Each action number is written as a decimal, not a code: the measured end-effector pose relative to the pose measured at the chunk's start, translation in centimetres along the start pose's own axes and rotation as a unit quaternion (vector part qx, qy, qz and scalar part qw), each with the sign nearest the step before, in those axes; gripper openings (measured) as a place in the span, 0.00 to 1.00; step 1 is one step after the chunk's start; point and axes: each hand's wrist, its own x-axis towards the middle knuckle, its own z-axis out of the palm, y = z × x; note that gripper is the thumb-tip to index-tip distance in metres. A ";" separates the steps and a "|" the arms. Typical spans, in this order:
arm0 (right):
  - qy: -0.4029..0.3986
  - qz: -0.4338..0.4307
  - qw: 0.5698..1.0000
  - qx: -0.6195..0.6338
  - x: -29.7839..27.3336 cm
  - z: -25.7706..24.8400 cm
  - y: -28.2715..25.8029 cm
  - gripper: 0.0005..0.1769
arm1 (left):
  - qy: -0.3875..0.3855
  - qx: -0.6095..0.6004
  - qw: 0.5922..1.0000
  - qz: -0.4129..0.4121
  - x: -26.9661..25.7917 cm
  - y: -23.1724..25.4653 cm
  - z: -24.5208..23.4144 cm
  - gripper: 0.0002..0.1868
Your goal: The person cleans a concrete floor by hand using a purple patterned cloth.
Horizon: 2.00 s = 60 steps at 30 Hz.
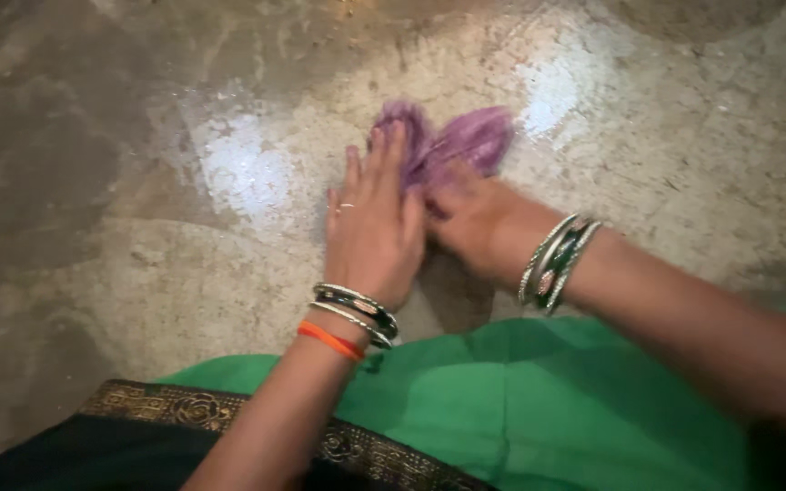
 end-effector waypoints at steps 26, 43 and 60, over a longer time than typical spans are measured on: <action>-0.113 0.205 0.963 -0.132 0.0 -4.0 5.4 0.39 | -0.100 0.024 0.994 -0.049 0.0 0.7 0.3 0.34; -0.318 0.290 0.901 -0.063 0.8 -3.2 -7.6 0.32 | -0.180 0.113 0.970 -0.119 0.5 0.7 -1.8 0.35; -0.375 0.268 0.887 -0.016 -0.3 -4.9 -9.8 0.35 | -0.165 0.097 0.974 -0.119 0.3 1.2 -1.5 0.32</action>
